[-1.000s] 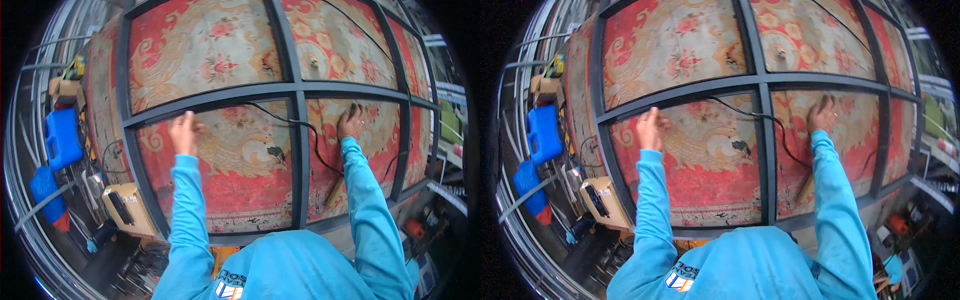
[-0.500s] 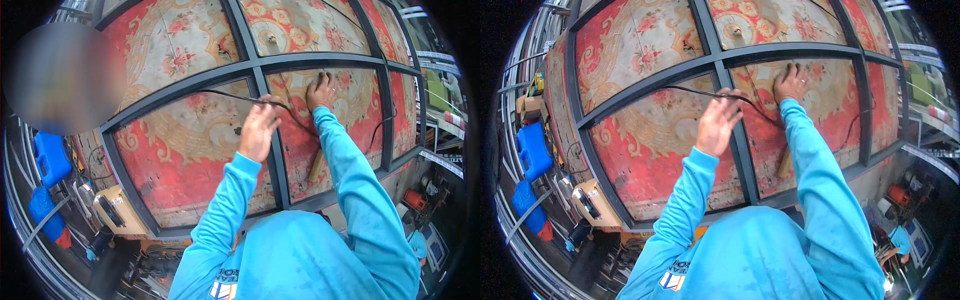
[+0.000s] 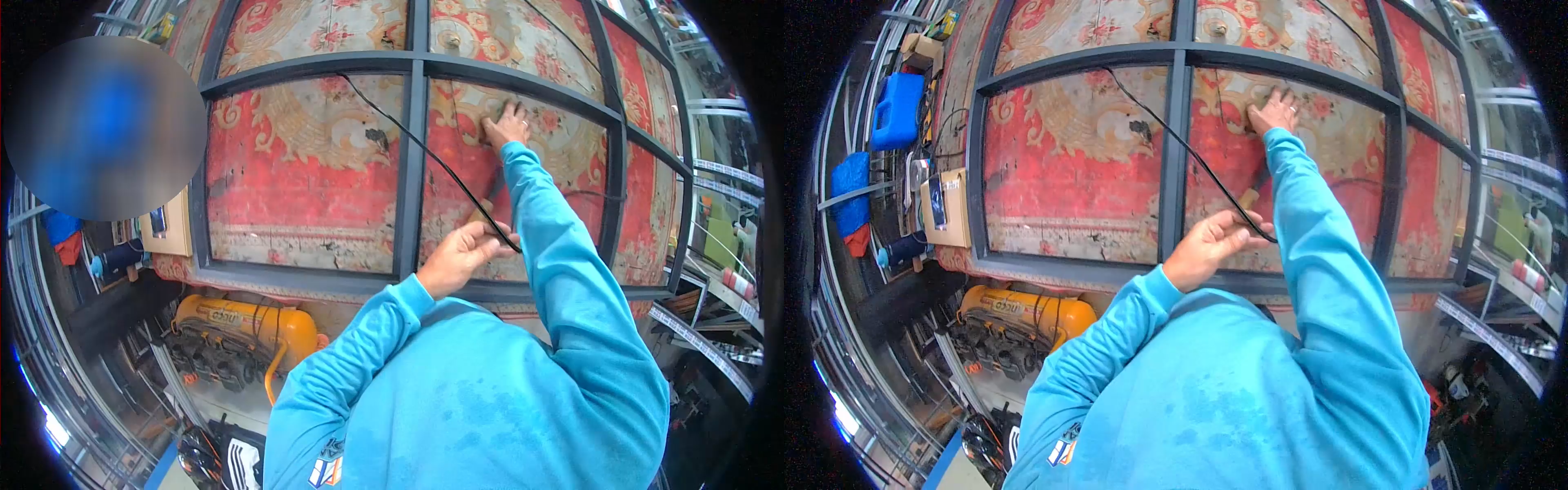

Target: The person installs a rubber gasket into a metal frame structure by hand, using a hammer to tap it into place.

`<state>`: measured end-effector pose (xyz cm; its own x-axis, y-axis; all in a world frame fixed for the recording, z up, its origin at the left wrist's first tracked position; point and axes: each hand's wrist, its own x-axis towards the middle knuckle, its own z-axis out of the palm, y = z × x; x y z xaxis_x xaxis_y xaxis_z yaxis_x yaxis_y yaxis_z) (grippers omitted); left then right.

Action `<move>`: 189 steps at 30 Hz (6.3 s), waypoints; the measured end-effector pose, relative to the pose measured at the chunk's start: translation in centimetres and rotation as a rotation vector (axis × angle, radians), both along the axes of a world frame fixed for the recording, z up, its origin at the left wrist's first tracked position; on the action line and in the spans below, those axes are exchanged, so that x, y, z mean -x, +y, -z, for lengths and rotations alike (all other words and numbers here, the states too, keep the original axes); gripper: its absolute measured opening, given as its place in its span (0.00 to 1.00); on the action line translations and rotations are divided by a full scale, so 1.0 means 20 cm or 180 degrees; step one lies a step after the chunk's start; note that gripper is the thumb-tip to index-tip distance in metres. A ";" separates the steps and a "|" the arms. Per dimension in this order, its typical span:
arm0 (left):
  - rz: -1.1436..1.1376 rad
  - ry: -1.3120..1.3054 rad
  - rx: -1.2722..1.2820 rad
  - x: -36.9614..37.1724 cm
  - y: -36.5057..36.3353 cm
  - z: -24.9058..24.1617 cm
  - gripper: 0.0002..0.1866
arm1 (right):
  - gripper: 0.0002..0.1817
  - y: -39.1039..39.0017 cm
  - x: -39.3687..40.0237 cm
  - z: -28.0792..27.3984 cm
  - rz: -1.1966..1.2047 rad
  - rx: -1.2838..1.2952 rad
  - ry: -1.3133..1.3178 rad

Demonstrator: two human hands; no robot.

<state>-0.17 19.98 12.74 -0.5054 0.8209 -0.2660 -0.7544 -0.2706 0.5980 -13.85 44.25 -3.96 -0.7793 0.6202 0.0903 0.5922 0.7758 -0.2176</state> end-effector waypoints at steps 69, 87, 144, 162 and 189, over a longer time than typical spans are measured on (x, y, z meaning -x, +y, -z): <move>-0.3860 -0.0508 0.2844 -0.33 -0.90 0.31 0.10 | 0.10 2.29 -2.24 -0.81 0.1720 0.2700 0.3580; -0.1710 -0.0614 0.1795 -0.38 -0.60 0.33 0.16 | 0.19 0.67 -3.49 -0.42 0.0834 0.2311 -0.4024; -0.2255 -0.0738 0.1925 1.71 -0.22 0.84 0.10 | 0.06 -0.17 -0.33 -0.65 0.0545 0.4296 0.1120; -0.2740 -0.0765 0.2178 1.78 -0.34 0.82 0.13 | 0.07 0.22 -0.01 -0.73 0.0521 0.4846 0.1750; -0.1962 0.0906 0.4217 1.82 -0.29 0.79 0.16 | 0.07 0.14 -0.02 -0.84 0.0168 0.4776 0.1646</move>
